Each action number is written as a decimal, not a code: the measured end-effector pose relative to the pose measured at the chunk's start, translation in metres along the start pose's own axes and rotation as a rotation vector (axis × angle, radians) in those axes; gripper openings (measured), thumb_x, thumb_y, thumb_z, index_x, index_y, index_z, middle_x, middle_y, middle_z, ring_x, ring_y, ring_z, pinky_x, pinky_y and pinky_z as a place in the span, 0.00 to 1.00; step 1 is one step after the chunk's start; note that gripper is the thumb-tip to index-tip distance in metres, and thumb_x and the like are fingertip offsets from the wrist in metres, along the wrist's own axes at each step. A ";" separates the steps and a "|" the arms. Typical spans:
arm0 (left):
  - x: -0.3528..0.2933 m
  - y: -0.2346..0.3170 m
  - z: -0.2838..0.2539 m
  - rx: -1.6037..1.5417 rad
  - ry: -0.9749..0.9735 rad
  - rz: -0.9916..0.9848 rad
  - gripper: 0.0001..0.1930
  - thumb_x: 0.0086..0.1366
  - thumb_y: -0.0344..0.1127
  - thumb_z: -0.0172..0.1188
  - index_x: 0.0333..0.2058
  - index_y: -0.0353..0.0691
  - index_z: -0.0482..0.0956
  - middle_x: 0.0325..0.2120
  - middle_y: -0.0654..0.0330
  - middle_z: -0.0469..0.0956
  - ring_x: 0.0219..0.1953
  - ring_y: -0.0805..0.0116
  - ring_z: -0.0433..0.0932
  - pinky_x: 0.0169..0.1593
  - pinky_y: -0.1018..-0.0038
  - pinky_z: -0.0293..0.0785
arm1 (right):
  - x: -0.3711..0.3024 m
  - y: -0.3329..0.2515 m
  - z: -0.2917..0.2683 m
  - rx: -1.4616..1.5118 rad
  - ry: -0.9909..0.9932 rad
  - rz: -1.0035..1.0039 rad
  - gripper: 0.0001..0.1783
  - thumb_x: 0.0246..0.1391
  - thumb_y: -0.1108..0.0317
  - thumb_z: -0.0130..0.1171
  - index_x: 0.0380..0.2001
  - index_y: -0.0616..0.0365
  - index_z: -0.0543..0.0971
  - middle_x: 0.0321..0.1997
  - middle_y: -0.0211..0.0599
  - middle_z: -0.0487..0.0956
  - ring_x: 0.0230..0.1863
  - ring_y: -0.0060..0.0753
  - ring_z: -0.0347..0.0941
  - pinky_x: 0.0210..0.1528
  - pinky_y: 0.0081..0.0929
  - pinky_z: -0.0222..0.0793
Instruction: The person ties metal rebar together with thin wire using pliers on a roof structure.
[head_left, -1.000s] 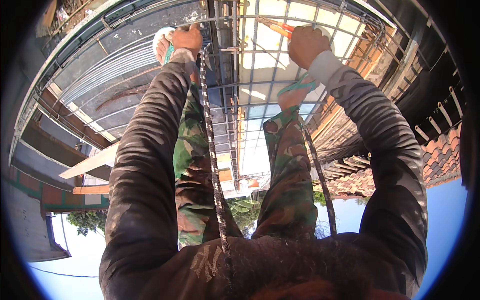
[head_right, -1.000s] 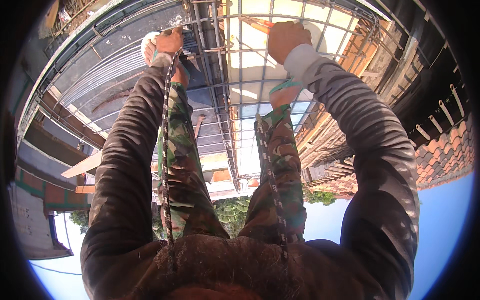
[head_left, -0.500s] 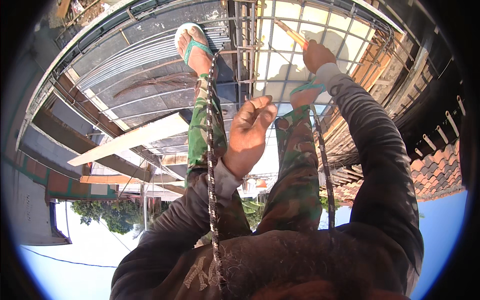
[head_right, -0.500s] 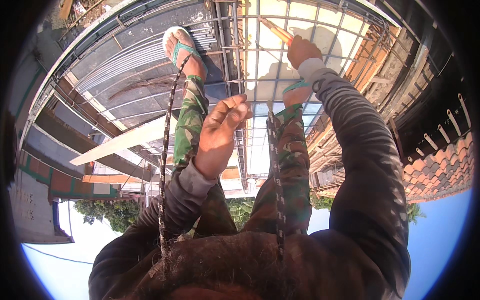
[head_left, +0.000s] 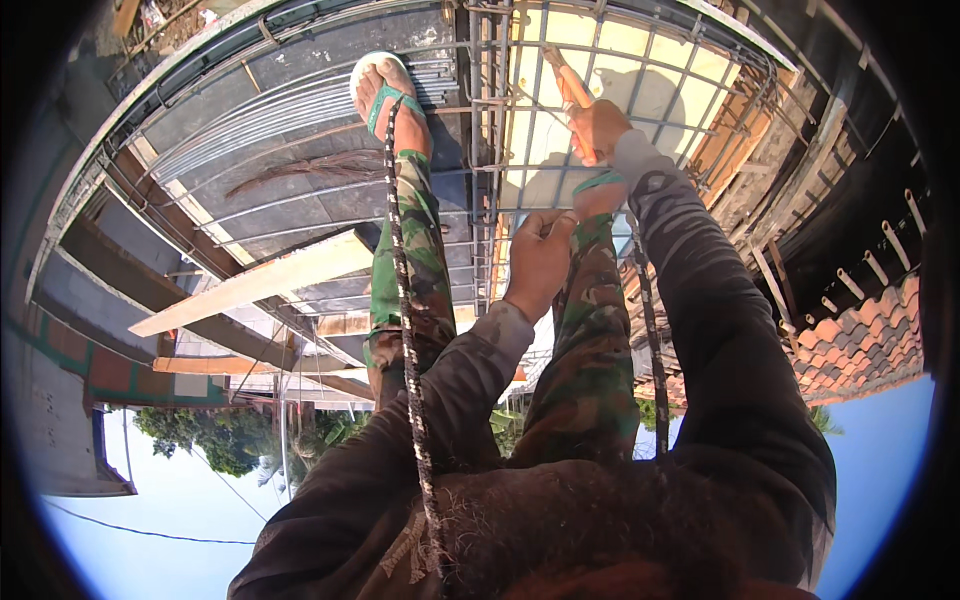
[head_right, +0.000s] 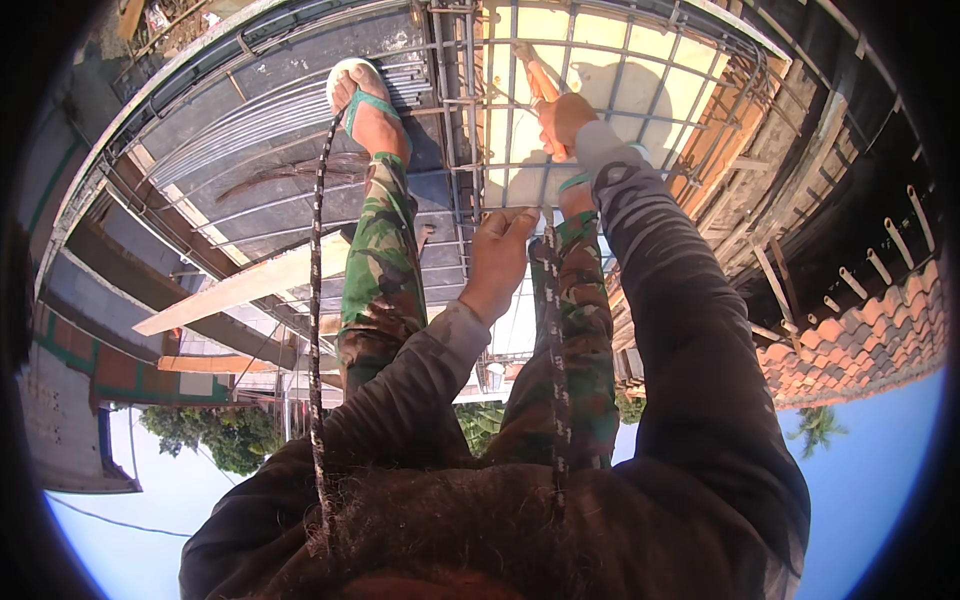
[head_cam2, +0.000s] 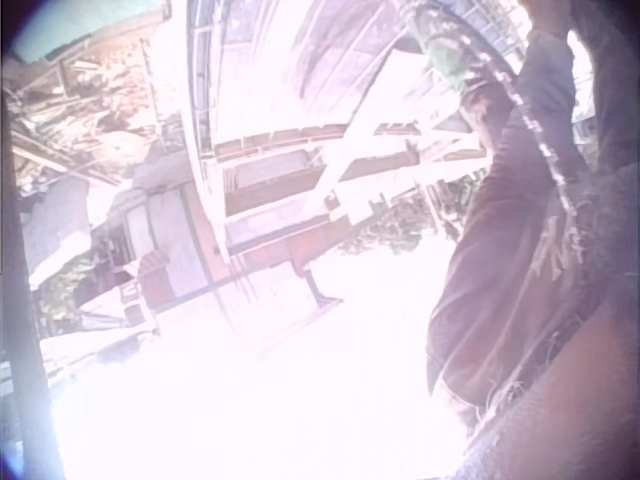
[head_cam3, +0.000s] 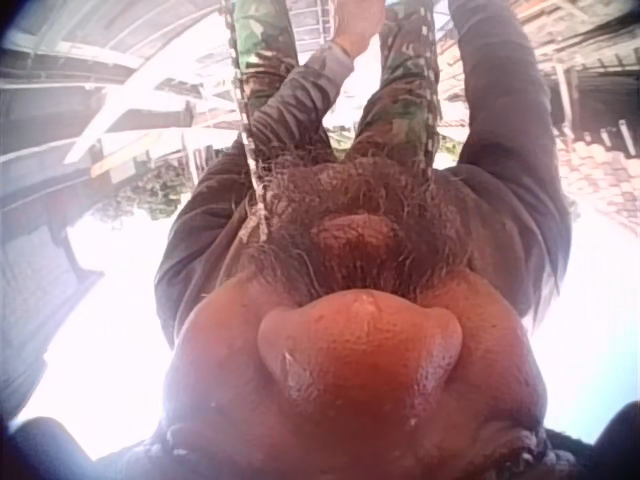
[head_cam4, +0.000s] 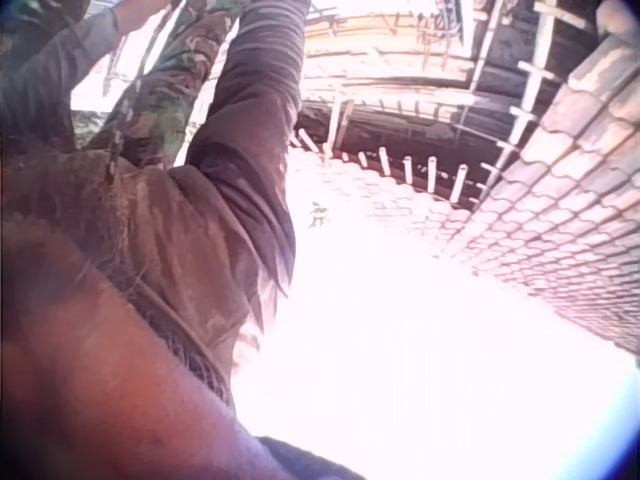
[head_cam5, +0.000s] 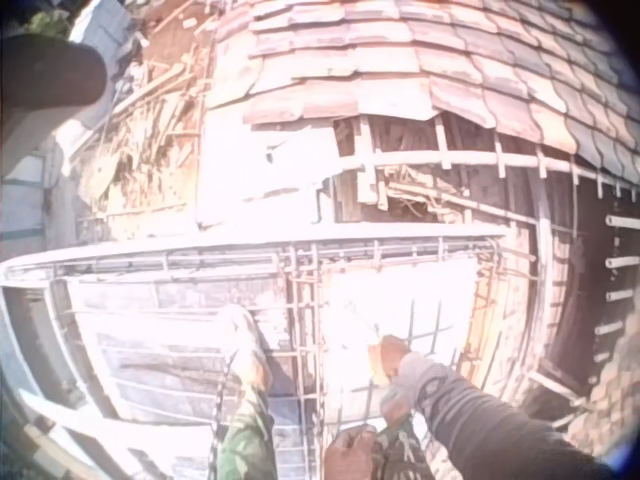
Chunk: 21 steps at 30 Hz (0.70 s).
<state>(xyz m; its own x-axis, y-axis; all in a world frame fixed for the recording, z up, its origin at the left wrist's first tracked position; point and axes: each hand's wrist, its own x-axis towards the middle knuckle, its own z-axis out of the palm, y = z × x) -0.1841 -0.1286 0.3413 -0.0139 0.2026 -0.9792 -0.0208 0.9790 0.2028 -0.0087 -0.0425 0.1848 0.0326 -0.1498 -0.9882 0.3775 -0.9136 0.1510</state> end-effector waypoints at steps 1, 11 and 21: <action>0.006 -0.009 -0.003 0.113 0.137 0.109 0.14 0.71 0.39 0.61 0.43 0.31 0.78 0.36 0.59 0.77 0.39 0.71 0.74 0.46 0.72 0.72 | -0.001 0.000 -0.004 0.362 -0.216 0.021 0.14 0.66 0.55 0.59 0.43 0.55 0.78 0.36 0.30 0.81 0.36 0.33 0.81 0.41 0.36 0.78; 0.023 -0.005 -0.004 -0.177 0.188 0.118 0.12 0.70 0.33 0.62 0.47 0.36 0.71 0.38 0.58 0.77 0.36 0.76 0.72 0.42 0.74 0.71 | -0.019 -0.006 -0.004 0.178 -0.173 -0.067 0.22 0.57 0.56 0.69 0.46 0.59 0.78 0.36 0.35 0.80 0.35 0.28 0.78 0.36 0.31 0.76; 0.024 0.000 0.004 -0.233 0.188 0.046 0.09 0.69 0.36 0.64 0.38 0.37 0.75 0.30 0.65 0.74 0.35 0.76 0.69 0.42 0.75 0.68 | -0.008 -0.006 0.018 -1.006 0.695 -0.172 0.26 0.63 0.50 0.59 0.51 0.62 0.75 0.51 0.50 0.81 0.54 0.52 0.81 0.53 0.49 0.79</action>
<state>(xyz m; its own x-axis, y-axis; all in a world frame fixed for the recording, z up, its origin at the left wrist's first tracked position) -0.1809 -0.1238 0.3173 -0.2042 0.2176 -0.9544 -0.2446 0.9327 0.2650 -0.0277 -0.0426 0.1922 0.2809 0.4569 -0.8440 0.9594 -0.1581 0.2337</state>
